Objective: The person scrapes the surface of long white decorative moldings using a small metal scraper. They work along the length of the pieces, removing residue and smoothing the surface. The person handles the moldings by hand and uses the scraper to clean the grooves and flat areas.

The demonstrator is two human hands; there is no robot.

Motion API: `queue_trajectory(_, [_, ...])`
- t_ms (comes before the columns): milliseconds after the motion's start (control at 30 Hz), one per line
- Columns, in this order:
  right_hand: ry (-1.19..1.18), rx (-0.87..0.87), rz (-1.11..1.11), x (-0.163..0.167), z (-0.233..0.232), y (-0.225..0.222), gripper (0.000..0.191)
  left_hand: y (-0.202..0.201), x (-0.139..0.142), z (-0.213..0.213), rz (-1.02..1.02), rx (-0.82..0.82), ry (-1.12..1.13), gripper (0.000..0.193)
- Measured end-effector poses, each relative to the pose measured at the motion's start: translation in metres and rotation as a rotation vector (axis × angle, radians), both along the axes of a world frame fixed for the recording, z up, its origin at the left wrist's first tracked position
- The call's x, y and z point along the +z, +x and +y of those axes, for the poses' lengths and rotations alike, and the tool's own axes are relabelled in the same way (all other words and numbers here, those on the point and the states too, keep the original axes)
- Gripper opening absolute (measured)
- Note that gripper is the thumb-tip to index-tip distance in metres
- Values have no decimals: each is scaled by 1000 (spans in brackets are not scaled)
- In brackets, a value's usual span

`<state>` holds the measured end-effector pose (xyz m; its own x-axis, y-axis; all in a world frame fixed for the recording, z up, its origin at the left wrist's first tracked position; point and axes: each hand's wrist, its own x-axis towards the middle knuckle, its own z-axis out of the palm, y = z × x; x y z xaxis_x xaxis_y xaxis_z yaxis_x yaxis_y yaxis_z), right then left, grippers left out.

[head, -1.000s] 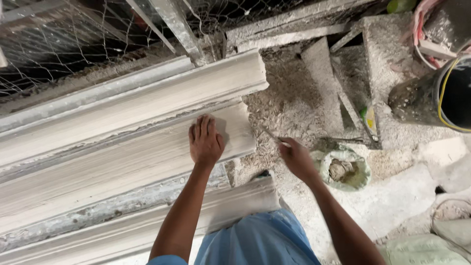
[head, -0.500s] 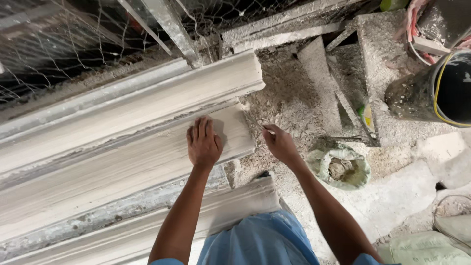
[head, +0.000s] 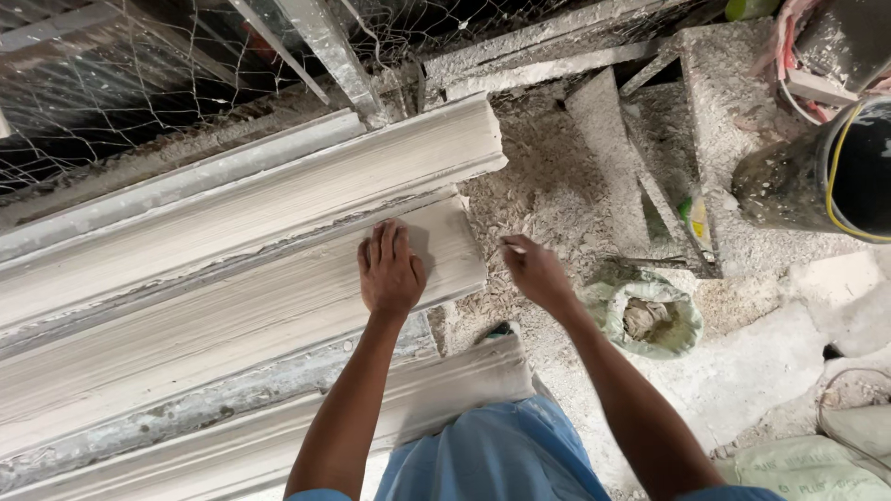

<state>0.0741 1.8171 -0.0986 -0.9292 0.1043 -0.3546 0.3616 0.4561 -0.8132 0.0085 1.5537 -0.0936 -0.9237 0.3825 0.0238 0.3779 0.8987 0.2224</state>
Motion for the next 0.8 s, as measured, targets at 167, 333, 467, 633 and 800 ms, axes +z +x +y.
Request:
queue_trajectory(167, [105,-24,-125,19,11,-5,39,-1,-1,-1,-13,-4,-25,50])
queue_trajectory(333, [57,-21,-72,33,4,-1,42,-1,5,-1,-21,-3,-35,50])
queue_trajectory(467, [4,-161,-124,24,1,-5,47,-1,12,0,14,-15,-5,50])
queue_trajectory(633, [-207,-246,-189,6,-8,7,50,0,17,2,81,9,28,48])
queue_trajectory(800, [-712,-395,-167,5,-52,17,60,-1,26,7,122,13,45,44])
